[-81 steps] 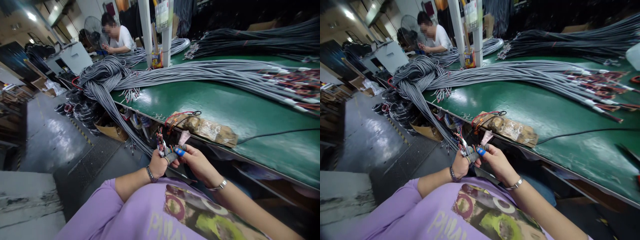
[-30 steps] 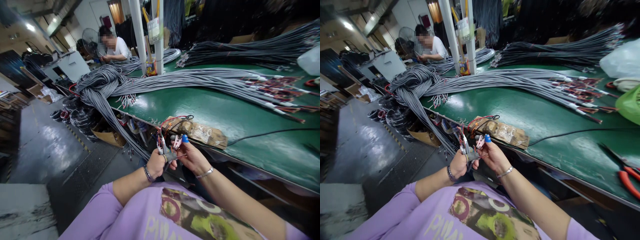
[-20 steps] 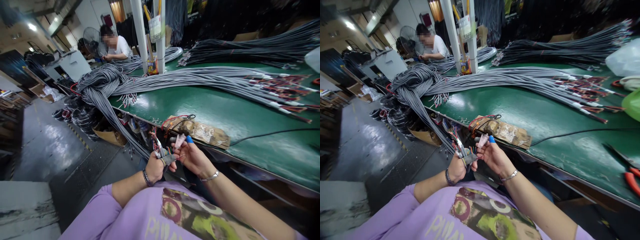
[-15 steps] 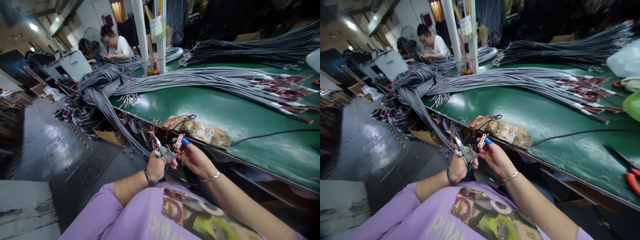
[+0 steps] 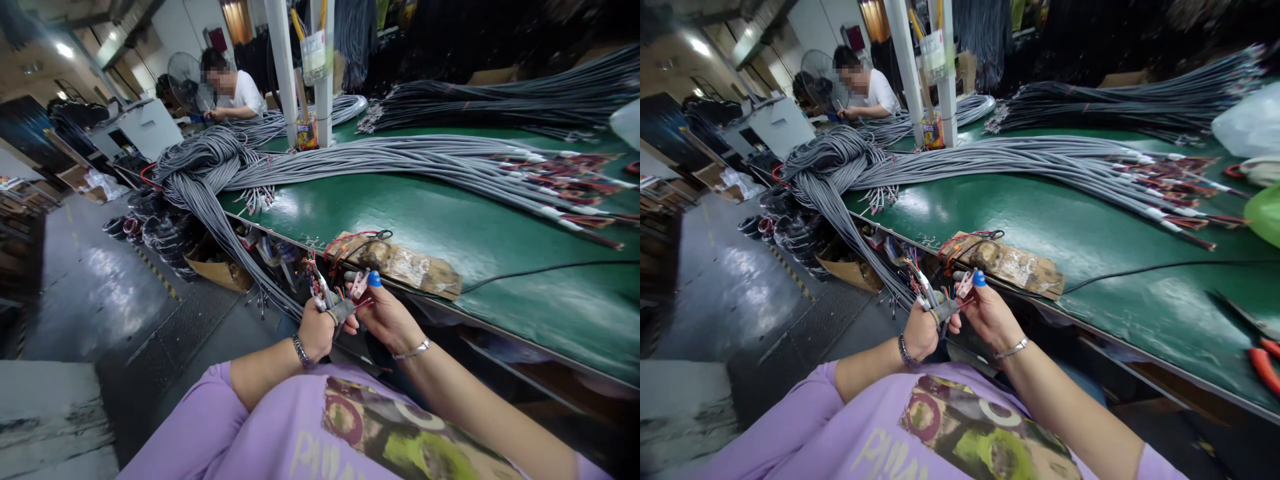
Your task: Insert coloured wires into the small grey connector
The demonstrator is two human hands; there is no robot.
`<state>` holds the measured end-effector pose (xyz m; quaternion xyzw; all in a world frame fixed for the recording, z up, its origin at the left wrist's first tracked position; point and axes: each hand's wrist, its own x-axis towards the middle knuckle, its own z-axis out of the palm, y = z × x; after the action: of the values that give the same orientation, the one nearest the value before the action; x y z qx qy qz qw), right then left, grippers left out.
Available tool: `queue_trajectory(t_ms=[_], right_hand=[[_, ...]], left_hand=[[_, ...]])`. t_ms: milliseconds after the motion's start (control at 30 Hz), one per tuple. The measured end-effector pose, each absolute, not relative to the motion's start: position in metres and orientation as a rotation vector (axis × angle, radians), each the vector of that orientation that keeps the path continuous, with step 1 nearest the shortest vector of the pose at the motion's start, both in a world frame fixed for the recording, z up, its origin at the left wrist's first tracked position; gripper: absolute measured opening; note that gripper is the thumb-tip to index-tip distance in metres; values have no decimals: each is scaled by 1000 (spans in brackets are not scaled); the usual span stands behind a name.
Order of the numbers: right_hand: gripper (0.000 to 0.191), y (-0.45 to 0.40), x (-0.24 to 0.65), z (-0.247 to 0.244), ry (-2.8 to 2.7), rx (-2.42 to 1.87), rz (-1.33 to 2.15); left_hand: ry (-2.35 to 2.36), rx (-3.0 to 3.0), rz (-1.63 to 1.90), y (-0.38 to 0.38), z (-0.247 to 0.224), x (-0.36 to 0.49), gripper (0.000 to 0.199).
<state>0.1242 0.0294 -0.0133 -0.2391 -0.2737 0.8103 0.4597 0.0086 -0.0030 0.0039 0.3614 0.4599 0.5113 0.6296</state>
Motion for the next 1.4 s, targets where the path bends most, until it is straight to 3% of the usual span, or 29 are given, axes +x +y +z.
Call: queue_trajectory(t_ms=[200,400,633,833,1100,1300,1400], right_hand=[[56,29,123,-20,-628,-564,2033],[40,30,128,-19,-482,-701,1803],[46,29,142,-20,-589,-722,1951],[27,30,141,-8,-665,-763,1928],[44,14,150,-17,-854,-830,1906],[25,-5,140,-9,-1073,-834,1784],[24,-7,132,-5,-1068,-831,1773]], left_hand=[[1057,828,1153,-4,2,8,49],[1055,826,1163,-6,-1,5,49],[1083,867,1126,-15,-4,-2,45],[1069,857,1135,-15,-6,-4,43],[1120,864,1147,-12,-4,-5,48],[1123,948,1108,-12,-4,-4,50],[1103,974,1082,-13,-6,-4,50]])
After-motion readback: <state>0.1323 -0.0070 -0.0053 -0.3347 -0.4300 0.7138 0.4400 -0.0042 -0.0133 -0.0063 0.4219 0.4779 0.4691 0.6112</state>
